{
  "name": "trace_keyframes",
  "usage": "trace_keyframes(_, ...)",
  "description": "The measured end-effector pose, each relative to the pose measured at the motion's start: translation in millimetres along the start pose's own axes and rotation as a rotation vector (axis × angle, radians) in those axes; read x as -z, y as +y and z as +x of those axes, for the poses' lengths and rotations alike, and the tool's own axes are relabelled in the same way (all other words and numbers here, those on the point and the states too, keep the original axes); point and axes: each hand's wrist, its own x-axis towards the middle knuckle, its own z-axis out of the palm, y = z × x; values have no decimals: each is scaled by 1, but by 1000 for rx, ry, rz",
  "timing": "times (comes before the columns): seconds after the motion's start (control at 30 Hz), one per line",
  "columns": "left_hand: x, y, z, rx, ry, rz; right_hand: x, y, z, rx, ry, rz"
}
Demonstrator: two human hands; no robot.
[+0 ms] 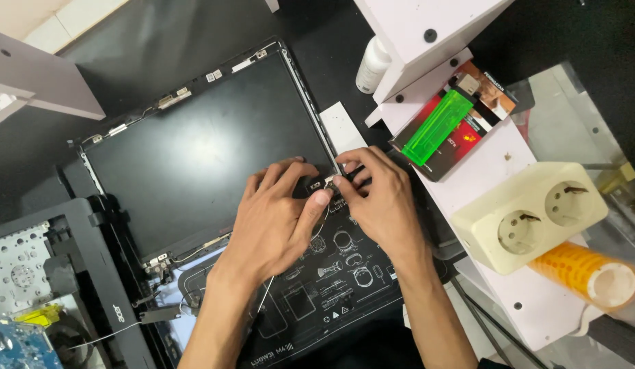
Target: The person works on a disassembled laptop at a repair bench, using a screwdriver to loosen and remove screws from the hinge and screen bezel area. They manipulate small hinge brackets and cables with their hands, reposition the laptop lid, and continue unscrewing components along the screen edge.
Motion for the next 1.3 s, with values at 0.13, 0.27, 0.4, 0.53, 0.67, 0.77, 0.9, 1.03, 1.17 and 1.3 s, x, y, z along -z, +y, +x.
trace_keyframes(0.13,-1,-1,1,-5,2,-9,1,-3,1,12,-3,-8)
trace_keyframes(0.27,-5,3,3,-19,16,46,-1,1,2,-13,-5,-9)
trace_keyframes(0.4,-5,5,9,-120,21,187,0,1,5,-6,-15,-4)
trace_keyframes(0.53,-3,3,15,-145,-22,211,0,4,5,-6,-15,-17)
trace_keyframes(0.67,-2,4,10,-137,-28,194,0,2,4,44,-22,-27)
trace_keyframes(0.77,0,3,-5,-144,15,172,-1,-2,0,67,-29,-10)
trace_keyframes(0.9,26,12,-43,-90,141,164,-3,2,3,85,-10,-58)
trace_keyframes(1.03,43,13,-109,404,-273,262,-2,-4,0,81,-24,-66)
trace_keyframes(1.17,-3,-24,-190,479,-376,324,-6,-5,-1,79,-6,-82)
trace_keyframes(1.3,-11,-17,-193,471,-334,295,-9,-5,-4,224,49,-191)
